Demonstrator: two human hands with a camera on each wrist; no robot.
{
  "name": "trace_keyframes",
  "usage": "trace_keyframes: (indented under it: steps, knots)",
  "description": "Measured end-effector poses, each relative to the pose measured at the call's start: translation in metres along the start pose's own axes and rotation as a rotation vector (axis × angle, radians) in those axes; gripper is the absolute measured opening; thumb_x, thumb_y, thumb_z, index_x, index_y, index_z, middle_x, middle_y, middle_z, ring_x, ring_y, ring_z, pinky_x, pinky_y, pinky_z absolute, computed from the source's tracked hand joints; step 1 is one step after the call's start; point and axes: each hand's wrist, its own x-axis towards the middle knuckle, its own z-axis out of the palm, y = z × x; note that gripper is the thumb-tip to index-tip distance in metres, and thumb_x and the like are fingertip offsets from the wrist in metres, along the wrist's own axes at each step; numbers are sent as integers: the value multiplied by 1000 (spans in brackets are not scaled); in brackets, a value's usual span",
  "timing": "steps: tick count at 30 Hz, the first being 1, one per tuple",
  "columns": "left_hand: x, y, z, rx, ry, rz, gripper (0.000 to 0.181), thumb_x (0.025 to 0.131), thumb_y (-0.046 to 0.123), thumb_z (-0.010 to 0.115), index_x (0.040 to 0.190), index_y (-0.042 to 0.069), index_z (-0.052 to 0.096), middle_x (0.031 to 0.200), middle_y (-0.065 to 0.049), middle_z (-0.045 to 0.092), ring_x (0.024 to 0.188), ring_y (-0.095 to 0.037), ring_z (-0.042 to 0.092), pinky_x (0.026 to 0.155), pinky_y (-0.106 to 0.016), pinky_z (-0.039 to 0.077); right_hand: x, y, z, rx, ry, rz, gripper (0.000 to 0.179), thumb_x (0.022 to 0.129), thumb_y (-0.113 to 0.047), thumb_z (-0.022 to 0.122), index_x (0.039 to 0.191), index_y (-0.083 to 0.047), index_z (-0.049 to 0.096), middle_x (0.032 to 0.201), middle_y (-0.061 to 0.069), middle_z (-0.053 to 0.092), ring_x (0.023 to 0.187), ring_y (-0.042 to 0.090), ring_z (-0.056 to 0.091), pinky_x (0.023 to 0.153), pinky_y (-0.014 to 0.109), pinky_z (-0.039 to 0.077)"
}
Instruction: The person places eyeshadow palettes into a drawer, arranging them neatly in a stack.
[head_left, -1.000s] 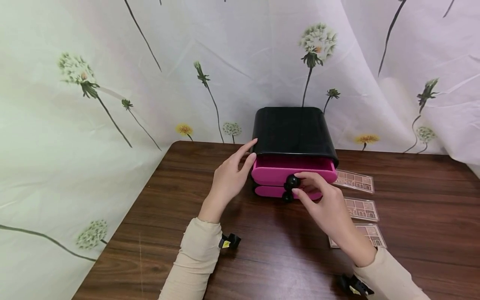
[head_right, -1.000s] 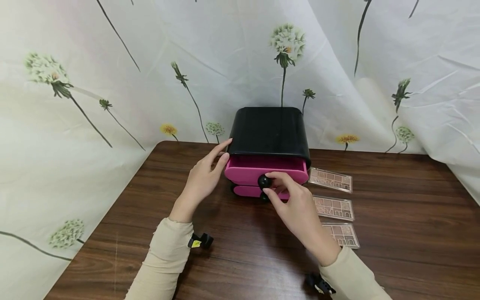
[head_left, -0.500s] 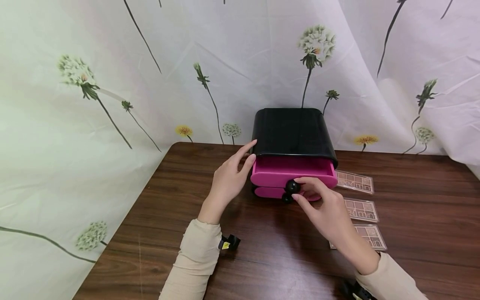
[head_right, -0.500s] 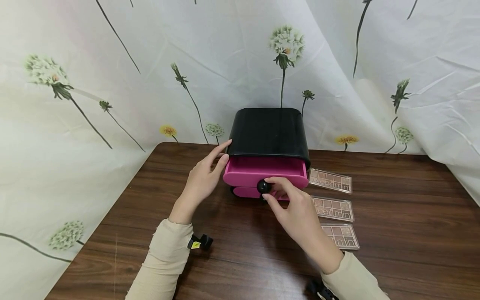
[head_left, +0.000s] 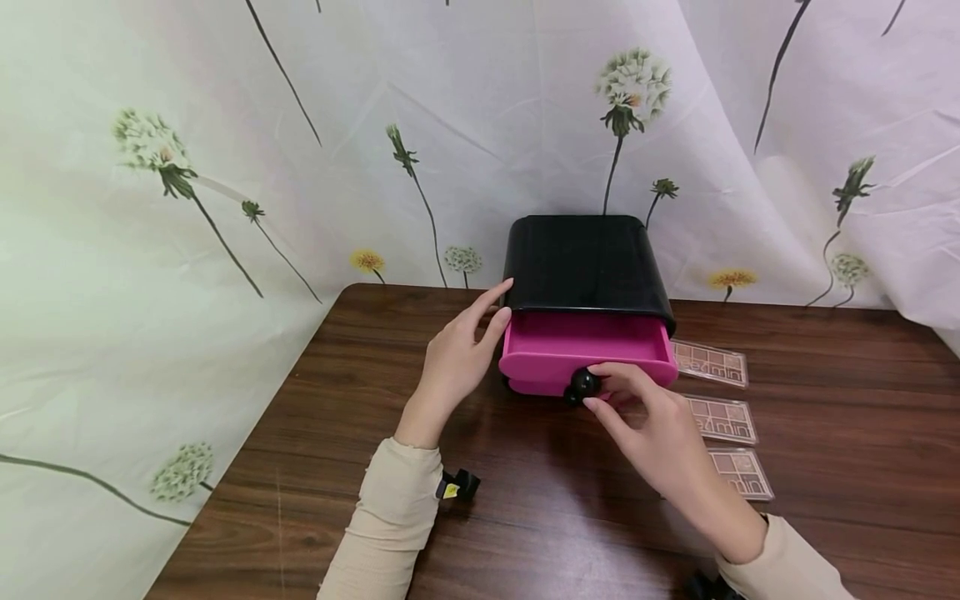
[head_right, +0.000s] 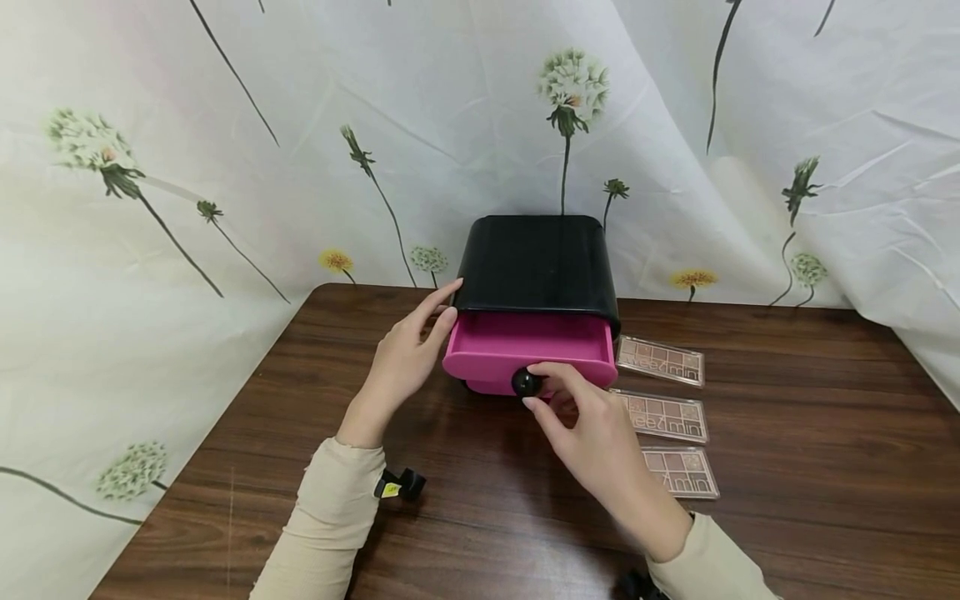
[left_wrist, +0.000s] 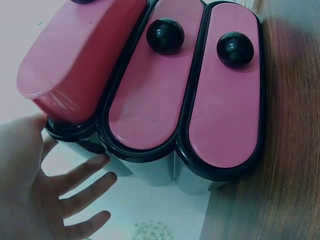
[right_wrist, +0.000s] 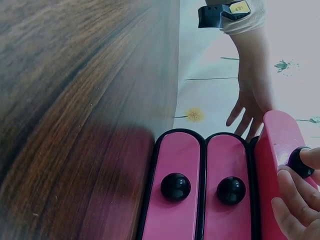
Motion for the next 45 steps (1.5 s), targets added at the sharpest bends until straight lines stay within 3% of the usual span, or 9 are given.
trace_keyframes:
  steps: [25,45]
  knots:
    - [1,1,0,-5,-3,-7,50,102,61,34,149,47,39,134,0,60,114,-18,59,83,-48,47,-9,-7,-4,41,-14,-86,47,73,10,82,113,-11,68,87,-4,72,76,8,66,62,15,50]
    - [1,0,1,-2,2,-6,50,102,60,34,150,47,38,133,0,60,113,-18,60,82,-48,47,-16,-1,-4,0,-13,-128,52,71,8,83,116,-13,68,87,-6,71,76,7,65,64,17,49]
